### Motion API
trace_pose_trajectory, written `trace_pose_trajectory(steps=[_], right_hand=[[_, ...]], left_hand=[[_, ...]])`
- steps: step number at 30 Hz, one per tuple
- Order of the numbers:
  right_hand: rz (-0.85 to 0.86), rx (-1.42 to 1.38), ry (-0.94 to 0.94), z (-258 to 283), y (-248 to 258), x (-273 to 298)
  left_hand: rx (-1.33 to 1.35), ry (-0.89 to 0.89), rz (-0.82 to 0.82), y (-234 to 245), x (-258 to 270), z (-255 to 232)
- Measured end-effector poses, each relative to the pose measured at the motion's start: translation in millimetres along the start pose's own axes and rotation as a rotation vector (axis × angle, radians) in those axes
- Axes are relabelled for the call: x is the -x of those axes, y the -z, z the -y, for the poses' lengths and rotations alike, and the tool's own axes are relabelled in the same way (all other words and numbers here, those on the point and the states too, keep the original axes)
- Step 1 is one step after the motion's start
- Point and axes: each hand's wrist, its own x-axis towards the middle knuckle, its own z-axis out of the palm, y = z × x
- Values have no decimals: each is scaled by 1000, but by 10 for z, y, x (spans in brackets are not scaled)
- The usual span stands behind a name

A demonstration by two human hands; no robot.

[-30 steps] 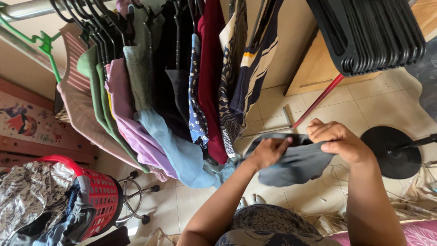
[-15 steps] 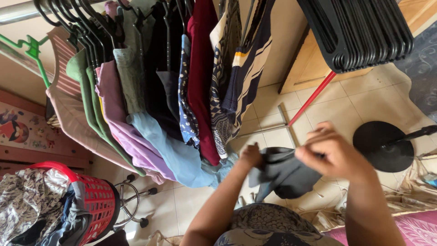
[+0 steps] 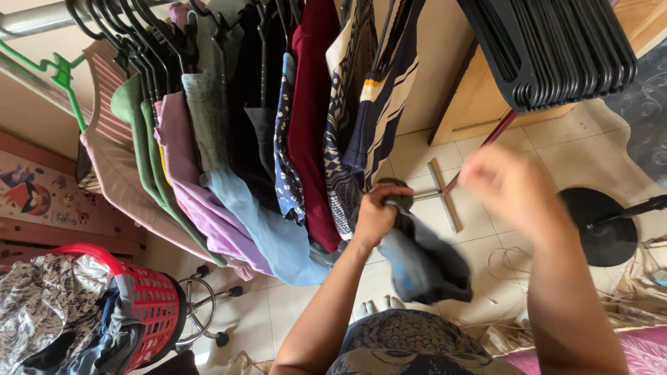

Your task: The person picks up various garments from a red laundry basket, places them onto hangers, and hangs them on a metal clothing rack. The person handles shirts and pants, organizing them one by one.

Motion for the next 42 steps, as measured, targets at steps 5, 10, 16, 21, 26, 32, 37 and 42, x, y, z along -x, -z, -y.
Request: trace_pose_trajectory(steps=[5,10,16,21,26,32,37,42], right_hand=[[-585,589,349,-247,197,-981],[-619,726,251,-664,212,-1546],[-593,535,190,-1171,107,-1716],[-591,408,172,-1066,40,-1740],[-624,396,300,-767,32,-1557],[-514,159,252,-363,64,-620],[-393,-205,-87,-266,73,263],[-271,-306,-217,-636,265,977]], left_hand=[[-180,-109,20,-79,93,-75],[-366,-105,12,-18,130,11],[-322,-105,22,135,140,-38],[-364,-178,14,153,100,-190],[-476,-89,-21,71,107,25],[-503,154,347,-46,-126,593],[-434,117,298,-116,-421,304],[-417,139,-10,-283,-967,269]])
